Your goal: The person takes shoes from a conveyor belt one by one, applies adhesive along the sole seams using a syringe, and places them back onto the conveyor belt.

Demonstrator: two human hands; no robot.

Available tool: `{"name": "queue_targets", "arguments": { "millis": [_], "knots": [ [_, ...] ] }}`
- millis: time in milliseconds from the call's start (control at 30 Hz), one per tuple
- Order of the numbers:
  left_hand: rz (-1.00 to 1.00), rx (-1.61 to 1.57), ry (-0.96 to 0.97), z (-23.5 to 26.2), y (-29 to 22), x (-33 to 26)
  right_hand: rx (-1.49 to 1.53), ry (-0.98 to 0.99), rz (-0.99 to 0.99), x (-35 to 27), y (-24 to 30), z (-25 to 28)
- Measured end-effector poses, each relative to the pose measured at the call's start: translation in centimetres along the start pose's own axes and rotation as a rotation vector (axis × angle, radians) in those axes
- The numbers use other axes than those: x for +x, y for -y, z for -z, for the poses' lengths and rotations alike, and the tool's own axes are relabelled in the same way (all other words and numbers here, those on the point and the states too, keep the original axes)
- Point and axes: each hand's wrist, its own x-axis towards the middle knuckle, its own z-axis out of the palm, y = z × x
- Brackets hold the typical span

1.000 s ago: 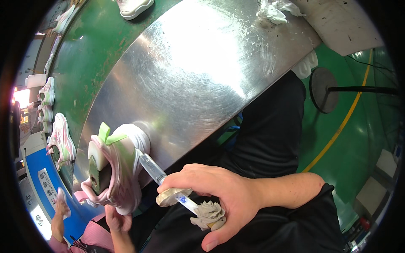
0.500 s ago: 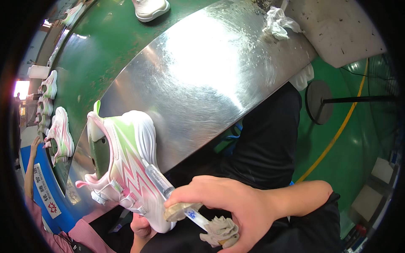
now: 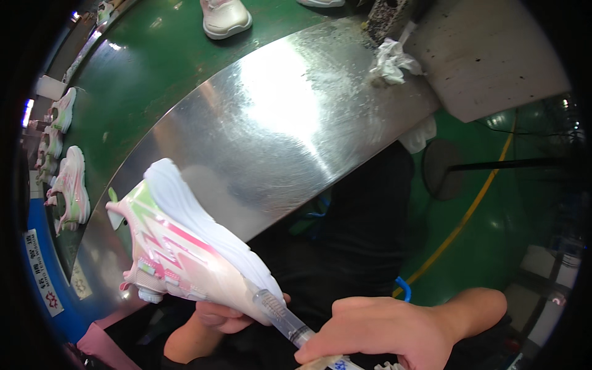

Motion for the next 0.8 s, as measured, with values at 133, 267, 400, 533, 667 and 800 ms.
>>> {"name": "queue_targets", "arguments": {
  "millis": [133, 267, 400, 533, 667, 800],
  "knots": [
    [-0.020, 0.107, -0.074, -1.7, 0.2, 2.7, -0.072, -0.026, -0.004, -1.0, 2.1, 0.0],
    [0.007, 0.034, -0.060, -2.5, -0.2, 4.5, -0.124, -0.055, 0.059, -1.5, 2.7, 0.5],
    [0.015, -0.044, 0.002, -2.9, -0.3, 5.5, -0.201, -0.054, 0.085, -2.0, 3.1, 0.6],
    [-0.004, -0.057, 0.029, -3.4, -0.4, 6.3, -0.226, -0.052, 0.116, -2.3, 3.1, 0.6],
    [-0.039, -0.062, 0.100, -2.3, -0.2, 7.6, -0.300, -0.084, 0.135, -2.5, 2.9, 0.4],
    [-0.050, -0.044, 0.092, -2.5, -0.2, 8.1, -0.357, -0.106, 0.176, -2.4, 2.3, 0.0]
  ]
}}
